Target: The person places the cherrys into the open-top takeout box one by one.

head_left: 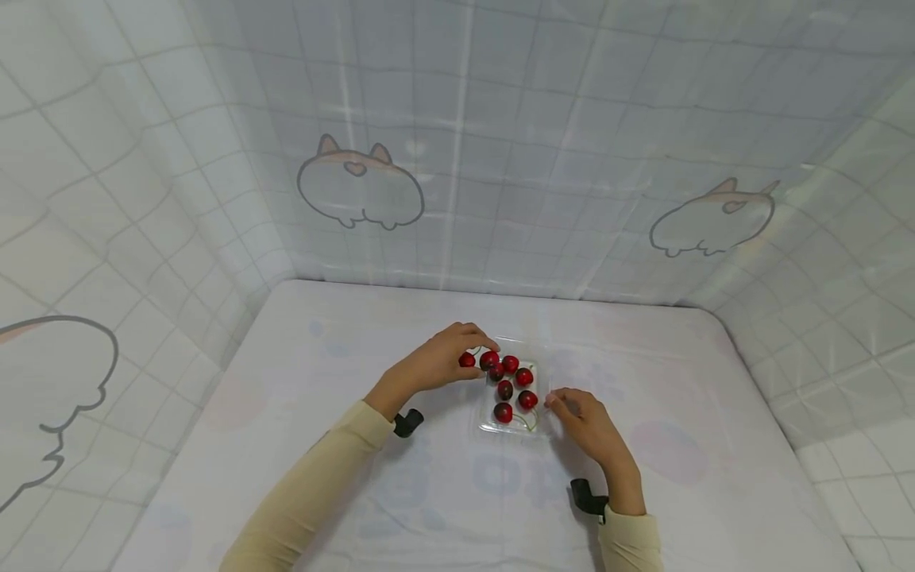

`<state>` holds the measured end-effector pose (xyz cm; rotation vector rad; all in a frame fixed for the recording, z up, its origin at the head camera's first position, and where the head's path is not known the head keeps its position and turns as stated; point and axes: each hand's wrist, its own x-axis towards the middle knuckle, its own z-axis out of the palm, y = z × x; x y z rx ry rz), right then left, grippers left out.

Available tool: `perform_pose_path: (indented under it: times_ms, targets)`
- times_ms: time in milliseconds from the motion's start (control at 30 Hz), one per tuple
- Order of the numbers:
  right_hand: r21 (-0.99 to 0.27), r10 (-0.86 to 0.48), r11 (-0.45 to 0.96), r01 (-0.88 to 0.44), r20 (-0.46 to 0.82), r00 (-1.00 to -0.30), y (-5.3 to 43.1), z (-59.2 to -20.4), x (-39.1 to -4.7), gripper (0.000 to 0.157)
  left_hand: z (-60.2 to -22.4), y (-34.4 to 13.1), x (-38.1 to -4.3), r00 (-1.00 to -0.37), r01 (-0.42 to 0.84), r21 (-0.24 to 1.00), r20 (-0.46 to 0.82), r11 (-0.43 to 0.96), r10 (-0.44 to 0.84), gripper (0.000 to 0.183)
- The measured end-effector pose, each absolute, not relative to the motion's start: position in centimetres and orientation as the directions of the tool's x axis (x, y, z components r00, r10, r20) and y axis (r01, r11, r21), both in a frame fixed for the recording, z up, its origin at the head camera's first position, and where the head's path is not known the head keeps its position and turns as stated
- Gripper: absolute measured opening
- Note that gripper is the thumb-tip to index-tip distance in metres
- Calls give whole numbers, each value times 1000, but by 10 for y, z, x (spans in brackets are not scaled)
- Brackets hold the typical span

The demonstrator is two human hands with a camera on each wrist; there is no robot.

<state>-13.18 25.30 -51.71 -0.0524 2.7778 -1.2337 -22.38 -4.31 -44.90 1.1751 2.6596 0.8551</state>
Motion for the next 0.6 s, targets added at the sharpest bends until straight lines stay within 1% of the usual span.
perform_pose_path:
  times_ms: [133,300,600]
  targets:
    - [-744,-65,668,21,-86,-994,253,-516,-132,34,-447,-32,-226,-675,645,574,118,505,729,44]
    - [-754,-68,657,20,-86,-994,253,-516,-133,34,-447,-19,-228,-662,640,589,96,493,744,44]
    - [-754,-62,656,26,-87,-994,253,-517,-134,41,-450,1,-232,-642,637,599,65,485,764,46]
